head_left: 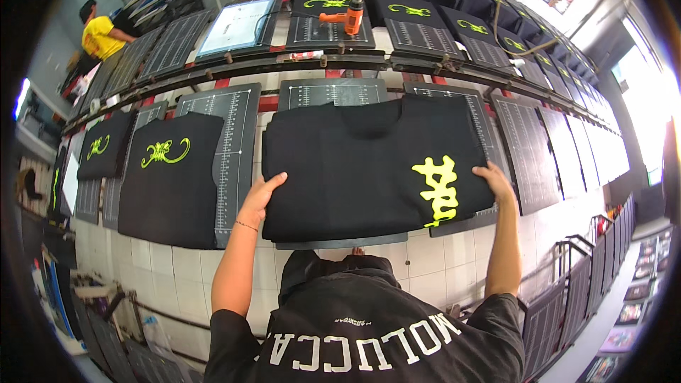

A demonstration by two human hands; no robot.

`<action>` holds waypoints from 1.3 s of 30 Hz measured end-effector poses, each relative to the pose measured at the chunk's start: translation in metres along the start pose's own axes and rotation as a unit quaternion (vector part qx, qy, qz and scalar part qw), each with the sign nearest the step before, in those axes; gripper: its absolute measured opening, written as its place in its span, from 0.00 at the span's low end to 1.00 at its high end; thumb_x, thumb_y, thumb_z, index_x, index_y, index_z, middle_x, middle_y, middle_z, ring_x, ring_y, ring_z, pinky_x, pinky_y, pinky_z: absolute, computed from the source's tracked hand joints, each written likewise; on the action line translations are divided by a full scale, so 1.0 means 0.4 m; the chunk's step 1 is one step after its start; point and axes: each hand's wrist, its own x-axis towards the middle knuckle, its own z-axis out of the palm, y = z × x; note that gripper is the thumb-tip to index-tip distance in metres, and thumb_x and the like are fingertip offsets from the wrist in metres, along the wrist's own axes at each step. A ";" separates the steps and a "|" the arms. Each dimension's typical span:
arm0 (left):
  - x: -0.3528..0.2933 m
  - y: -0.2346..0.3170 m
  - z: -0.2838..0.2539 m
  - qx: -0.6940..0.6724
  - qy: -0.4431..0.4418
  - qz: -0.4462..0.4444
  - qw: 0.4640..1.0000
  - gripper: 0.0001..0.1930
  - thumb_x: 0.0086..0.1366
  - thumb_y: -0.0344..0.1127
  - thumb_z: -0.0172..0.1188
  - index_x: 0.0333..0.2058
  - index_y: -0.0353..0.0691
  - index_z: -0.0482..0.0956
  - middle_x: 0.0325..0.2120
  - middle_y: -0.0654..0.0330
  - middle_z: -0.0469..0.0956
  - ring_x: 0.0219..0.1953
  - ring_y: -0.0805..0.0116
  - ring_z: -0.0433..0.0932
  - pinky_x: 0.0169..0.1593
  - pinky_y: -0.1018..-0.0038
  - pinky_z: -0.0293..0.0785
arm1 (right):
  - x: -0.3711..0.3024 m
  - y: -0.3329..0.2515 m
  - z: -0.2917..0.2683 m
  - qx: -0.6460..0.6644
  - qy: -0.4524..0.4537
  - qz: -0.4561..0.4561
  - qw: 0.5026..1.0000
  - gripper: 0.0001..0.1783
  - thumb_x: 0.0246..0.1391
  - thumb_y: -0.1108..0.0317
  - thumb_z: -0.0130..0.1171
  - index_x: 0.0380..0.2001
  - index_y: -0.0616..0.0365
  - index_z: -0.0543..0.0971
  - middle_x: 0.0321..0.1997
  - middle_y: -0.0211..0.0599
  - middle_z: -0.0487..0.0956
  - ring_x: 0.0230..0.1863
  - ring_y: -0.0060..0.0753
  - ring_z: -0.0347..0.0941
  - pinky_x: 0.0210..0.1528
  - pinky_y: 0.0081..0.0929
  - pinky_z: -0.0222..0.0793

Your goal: The person places black shirt panels onto printing boards, covers them with paper sheets, and operates a heat press machine to apply the logo design. They also move between multiple boards to process different garment pieces.

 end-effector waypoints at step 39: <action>-0.186 -0.273 0.095 0.638 0.287 0.188 0.689 0.30 0.69 0.53 0.50 0.63 0.42 0.65 0.65 0.45 0.59 0.66 0.38 0.56 0.66 0.45 0.51 | 0.402 0.123 0.180 -0.513 0.224 0.010 0.829 0.38 0.65 0.37 0.35 0.67 0.53 0.61 0.72 0.49 0.58 0.71 0.62 0.50 0.69 0.58 0.49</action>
